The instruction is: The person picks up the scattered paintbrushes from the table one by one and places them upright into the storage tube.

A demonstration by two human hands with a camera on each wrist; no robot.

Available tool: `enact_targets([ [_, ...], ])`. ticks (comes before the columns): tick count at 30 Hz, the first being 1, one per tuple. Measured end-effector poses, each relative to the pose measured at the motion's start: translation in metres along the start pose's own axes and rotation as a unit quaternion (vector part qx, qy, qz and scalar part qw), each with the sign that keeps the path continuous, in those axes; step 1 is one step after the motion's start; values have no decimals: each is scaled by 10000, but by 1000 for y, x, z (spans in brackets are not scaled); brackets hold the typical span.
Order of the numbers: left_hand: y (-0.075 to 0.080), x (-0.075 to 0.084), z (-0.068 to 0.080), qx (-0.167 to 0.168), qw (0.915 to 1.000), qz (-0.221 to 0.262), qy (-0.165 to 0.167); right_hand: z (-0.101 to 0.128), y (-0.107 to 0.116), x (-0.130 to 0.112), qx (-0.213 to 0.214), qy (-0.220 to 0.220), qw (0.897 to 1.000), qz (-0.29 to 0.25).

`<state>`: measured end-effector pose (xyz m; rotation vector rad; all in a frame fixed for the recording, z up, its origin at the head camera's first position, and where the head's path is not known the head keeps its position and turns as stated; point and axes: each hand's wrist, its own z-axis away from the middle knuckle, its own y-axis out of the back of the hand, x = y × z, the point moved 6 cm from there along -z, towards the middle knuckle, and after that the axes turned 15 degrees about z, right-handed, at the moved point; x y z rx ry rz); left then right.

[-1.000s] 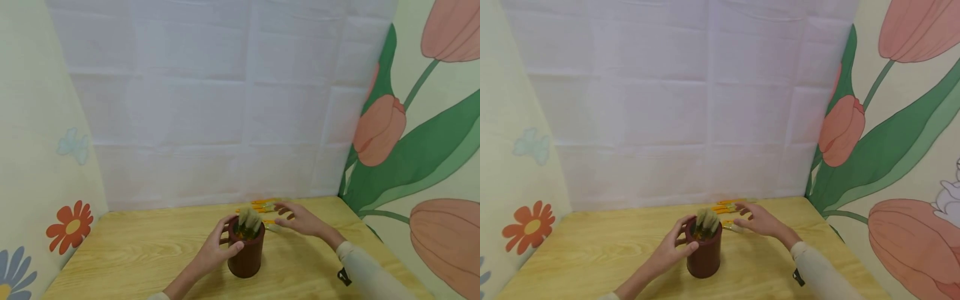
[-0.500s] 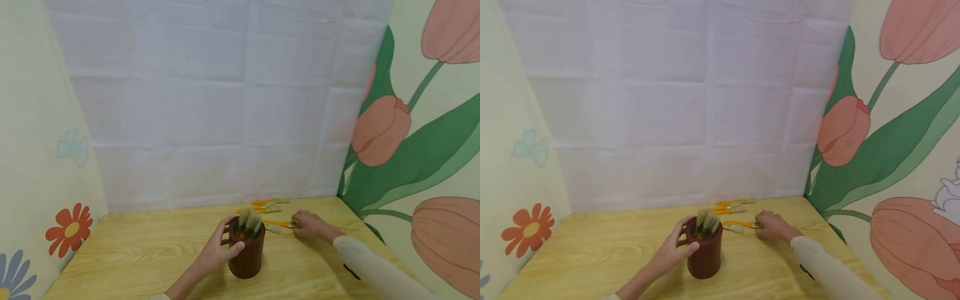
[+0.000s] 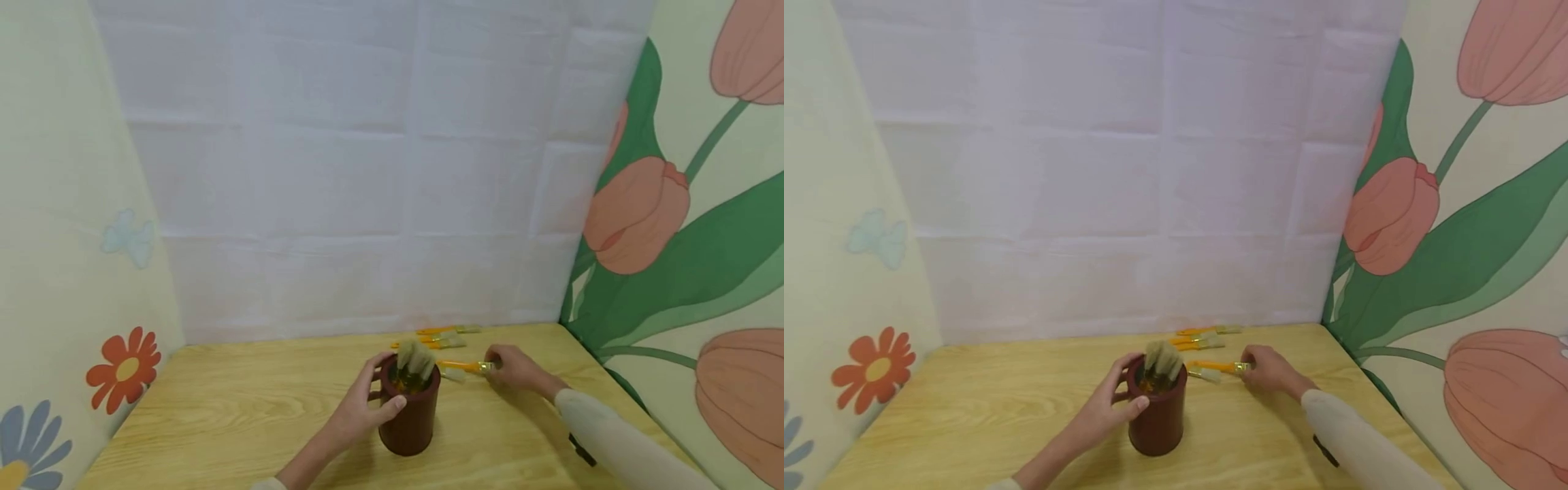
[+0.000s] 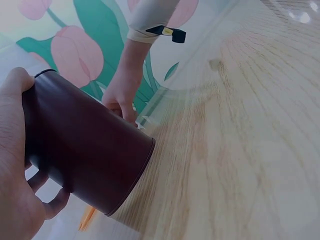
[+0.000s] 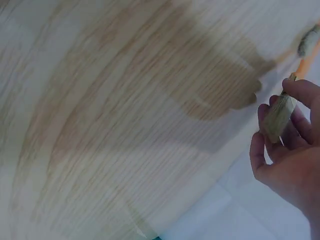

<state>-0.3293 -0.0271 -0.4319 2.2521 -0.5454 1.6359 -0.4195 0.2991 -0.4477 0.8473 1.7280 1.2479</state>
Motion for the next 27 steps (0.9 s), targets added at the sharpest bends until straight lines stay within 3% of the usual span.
enact_targets([
  [4,-1,1,2,18,10000,30,31,1,10,-1,135,-198,9964,-813],
  [7,-2,2,2,37,10000,24,0,2,18,-1,201,-569,9871,-1482],
  [12,-7,0,3,40,10000,-53,-45,4,29,2,479,-1193,9563,-2625],
  [18,-11,2,4,168,9998,-102,-85,5,52,2,946,-1679,9265,-3231],
  [22,-13,5,4,276,9995,-77,-152,3,81,-9,1391,-1408,9104,-3634],
  [27,-13,7,4,366,9991,-145,-152,-1,119,-36,1773,-565,8647,-4666],
])
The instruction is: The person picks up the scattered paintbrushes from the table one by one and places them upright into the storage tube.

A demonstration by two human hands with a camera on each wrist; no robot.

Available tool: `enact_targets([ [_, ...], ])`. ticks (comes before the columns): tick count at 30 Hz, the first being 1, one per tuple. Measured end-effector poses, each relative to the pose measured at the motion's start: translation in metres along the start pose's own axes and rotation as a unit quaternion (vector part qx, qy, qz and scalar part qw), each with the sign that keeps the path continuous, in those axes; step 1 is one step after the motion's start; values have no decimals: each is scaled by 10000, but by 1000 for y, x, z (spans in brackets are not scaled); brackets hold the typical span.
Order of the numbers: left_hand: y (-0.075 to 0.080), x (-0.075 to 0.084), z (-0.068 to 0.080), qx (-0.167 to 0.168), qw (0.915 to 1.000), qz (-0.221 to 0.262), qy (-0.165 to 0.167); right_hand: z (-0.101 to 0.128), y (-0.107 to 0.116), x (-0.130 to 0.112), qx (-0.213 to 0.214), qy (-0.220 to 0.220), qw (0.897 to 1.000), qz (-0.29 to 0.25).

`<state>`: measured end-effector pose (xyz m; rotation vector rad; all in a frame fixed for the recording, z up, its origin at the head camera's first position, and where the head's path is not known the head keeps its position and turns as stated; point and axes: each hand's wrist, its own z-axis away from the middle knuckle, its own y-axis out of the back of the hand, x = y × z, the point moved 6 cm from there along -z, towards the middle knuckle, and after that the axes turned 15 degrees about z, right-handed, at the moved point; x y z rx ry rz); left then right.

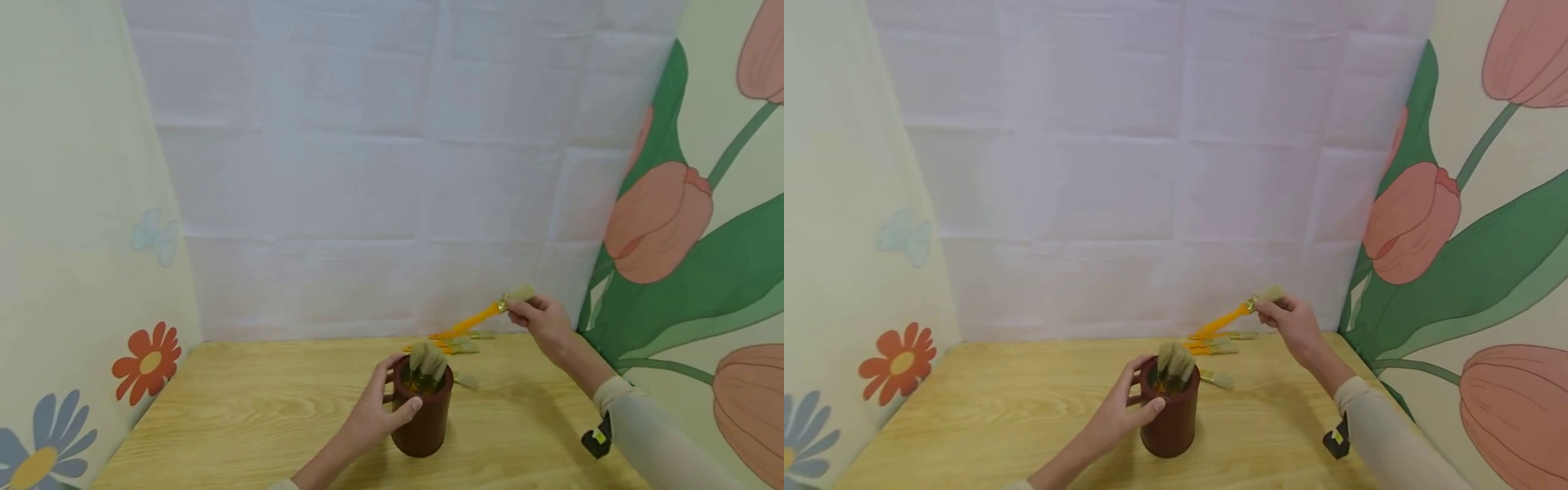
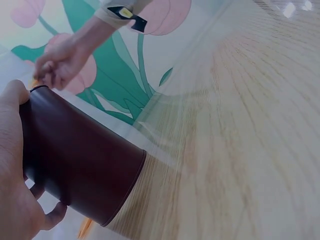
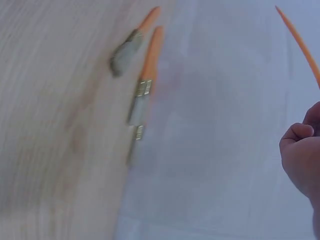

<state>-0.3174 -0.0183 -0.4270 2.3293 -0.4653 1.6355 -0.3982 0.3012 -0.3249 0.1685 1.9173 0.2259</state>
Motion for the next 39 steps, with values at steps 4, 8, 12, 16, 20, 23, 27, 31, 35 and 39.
enact_targets([
  [4,-1,0,-1,13,10000,-6,84,6,-10,-29,-398,296,9979,-419],
  [8,-2,-1,-1,13,9999,-32,140,18,-26,-47,-669,461,9961,353],
  [12,-4,-1,-2,20,9999,-58,131,32,-50,-58,-982,743,9861,1119],
  [16,-6,1,-2,-12,10000,-29,95,45,-75,-65,-1237,1138,9713,1684],
  [20,-7,1,-2,-50,9999,27,123,54,-96,-69,-1284,1474,9510,2397],
  [23,-7,1,-1,-50,9998,80,178,57,-112,-72,-1176,1843,9316,2904],
  [27,-5,1,-1,-30,9997,104,218,60,-134,-75,-1089,2164,9145,3241],
  [31,-5,2,0,-75,9997,106,196,63,-152,-76,-1066,2187,9043,3509],
  [35,-7,2,0,-152,9997,119,173,66,-161,-77,-974,2197,8740,4223],
  [39,-7,2,0,-183,9997,78,120,67,-166,-74,-981,2177,8402,4869],
])
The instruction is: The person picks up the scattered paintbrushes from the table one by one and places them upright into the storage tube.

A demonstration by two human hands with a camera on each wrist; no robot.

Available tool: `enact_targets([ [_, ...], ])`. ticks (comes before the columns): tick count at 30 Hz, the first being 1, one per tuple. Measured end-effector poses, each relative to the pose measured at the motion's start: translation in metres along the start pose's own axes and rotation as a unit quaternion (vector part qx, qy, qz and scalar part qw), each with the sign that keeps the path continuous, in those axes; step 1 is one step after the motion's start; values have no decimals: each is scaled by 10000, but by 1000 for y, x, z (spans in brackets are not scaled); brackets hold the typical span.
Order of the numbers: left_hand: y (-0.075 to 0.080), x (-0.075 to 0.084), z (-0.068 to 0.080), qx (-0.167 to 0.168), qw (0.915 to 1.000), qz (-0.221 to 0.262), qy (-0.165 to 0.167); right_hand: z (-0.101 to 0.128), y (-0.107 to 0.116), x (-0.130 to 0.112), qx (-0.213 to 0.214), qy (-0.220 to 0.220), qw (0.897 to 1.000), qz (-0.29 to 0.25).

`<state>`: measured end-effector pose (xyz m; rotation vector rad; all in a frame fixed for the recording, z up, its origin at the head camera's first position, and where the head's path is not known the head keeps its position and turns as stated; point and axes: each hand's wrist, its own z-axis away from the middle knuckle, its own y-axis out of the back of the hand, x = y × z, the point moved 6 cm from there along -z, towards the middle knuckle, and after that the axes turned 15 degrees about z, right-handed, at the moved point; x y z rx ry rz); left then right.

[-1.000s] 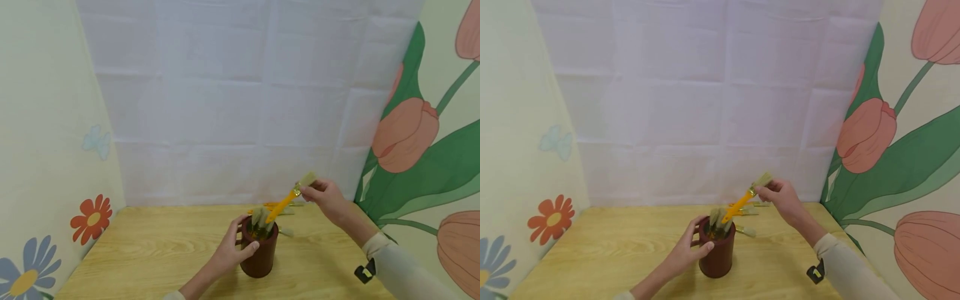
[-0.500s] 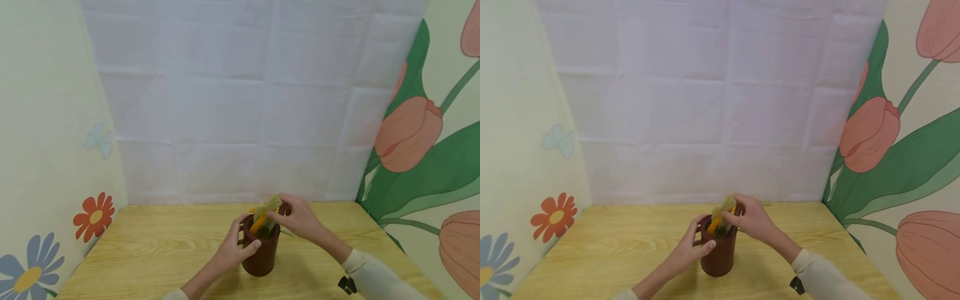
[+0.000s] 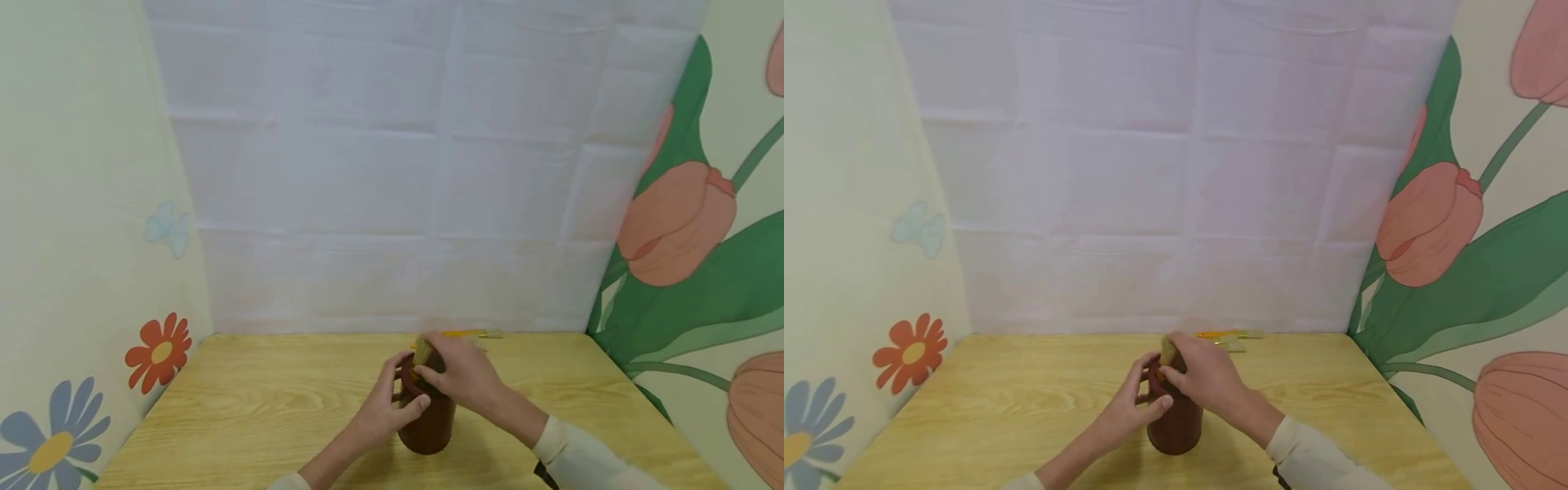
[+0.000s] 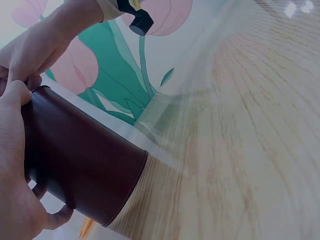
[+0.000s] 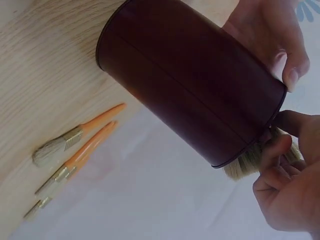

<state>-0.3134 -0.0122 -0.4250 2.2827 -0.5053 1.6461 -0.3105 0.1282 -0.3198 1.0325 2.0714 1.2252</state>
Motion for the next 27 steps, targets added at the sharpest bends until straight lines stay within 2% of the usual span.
enact_targets([
  [8,0,0,1,43,10000,-11,20,1,-7,-3,42,471,9951,866],
  [11,1,-2,1,62,10000,-25,58,1,-8,-2,50,478,9942,965],
  [15,2,-4,1,69,9999,-23,77,0,-4,2,-102,310,9979,566],
  [19,1,-3,2,80,9999,-8,115,-2,10,11,-126,254,9995,-157],
  [22,0,-3,2,109,9999,10,127,-7,23,25,125,205,9979,-604],
  [27,1,-2,1,135,9998,42,132,-17,29,63,584,-236,9947,-815],
])
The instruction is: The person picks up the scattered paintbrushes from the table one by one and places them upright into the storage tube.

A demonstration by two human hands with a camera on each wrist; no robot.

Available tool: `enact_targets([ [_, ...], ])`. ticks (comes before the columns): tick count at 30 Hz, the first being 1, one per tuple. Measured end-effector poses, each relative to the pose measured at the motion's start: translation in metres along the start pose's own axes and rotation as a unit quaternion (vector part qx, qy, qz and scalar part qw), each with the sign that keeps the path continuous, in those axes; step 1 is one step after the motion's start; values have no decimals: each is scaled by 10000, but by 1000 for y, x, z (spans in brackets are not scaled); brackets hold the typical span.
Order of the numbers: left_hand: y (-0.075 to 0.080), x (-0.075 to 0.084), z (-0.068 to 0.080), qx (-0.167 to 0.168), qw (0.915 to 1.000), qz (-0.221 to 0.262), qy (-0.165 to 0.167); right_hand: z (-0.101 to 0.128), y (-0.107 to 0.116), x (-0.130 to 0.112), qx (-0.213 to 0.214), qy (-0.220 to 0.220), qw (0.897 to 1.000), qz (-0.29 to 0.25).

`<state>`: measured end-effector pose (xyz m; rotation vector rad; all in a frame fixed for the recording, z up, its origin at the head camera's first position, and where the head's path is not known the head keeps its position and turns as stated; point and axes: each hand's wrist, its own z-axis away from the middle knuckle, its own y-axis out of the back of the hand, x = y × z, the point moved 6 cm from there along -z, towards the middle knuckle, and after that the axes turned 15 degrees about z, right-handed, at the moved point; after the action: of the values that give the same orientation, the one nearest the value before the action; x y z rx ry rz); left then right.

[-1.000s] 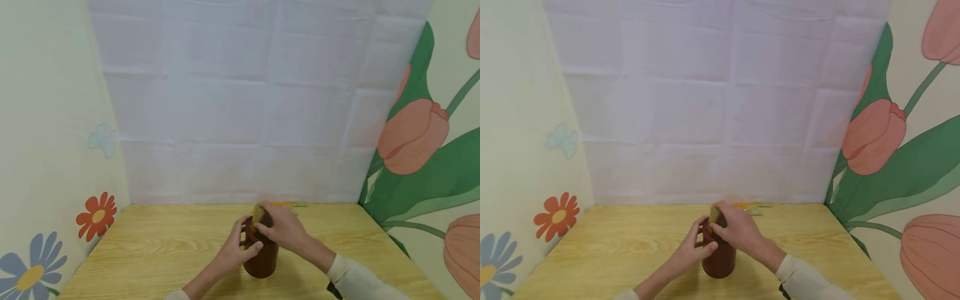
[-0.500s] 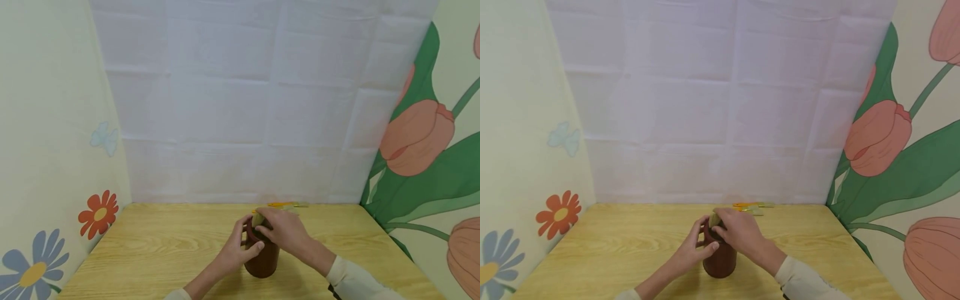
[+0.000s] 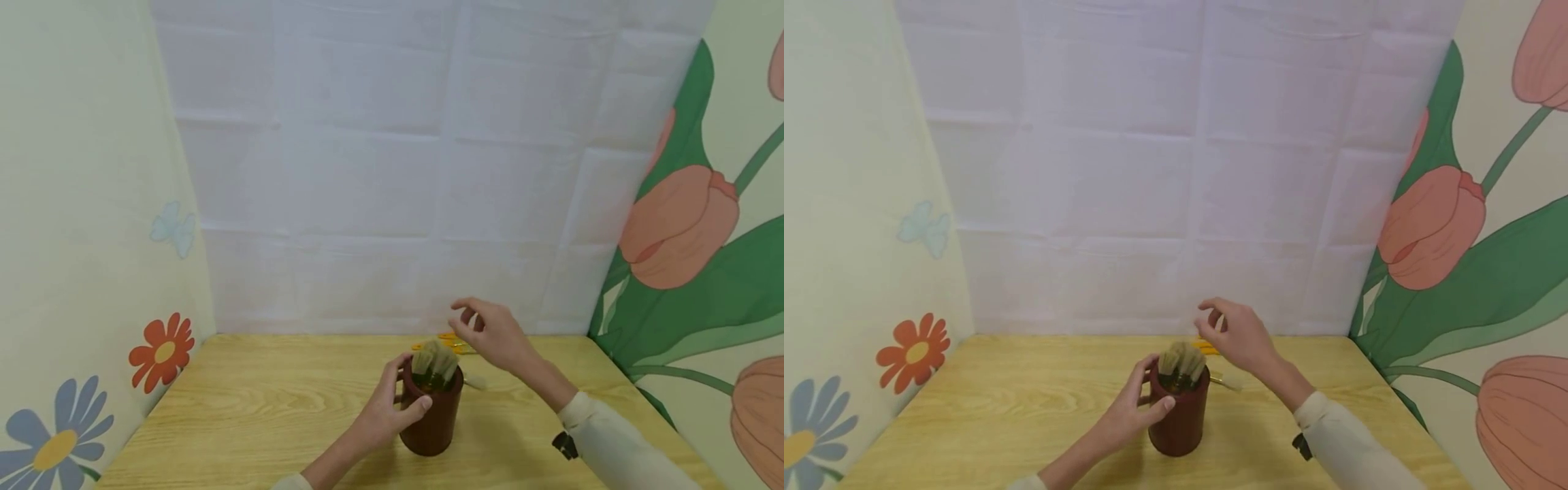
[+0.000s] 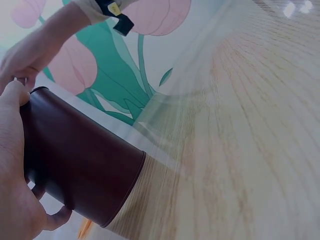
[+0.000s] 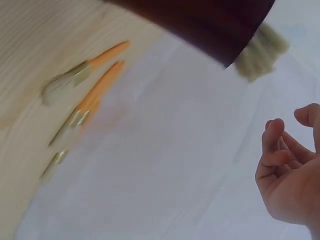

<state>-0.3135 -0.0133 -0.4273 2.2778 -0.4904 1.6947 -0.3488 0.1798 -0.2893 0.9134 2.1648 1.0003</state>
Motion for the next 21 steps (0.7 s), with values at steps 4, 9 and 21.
enact_targets([
  [4,2,0,-2,19,10000,-2,29,-6,-11,31,-253,-359,9989,180],
  [9,1,-2,-3,45,10000,52,15,-10,-38,68,-916,-659,9926,443],
  [21,-3,-4,0,109,9999,51,-6,-1,-98,129,-1903,-412,9807,205],
])
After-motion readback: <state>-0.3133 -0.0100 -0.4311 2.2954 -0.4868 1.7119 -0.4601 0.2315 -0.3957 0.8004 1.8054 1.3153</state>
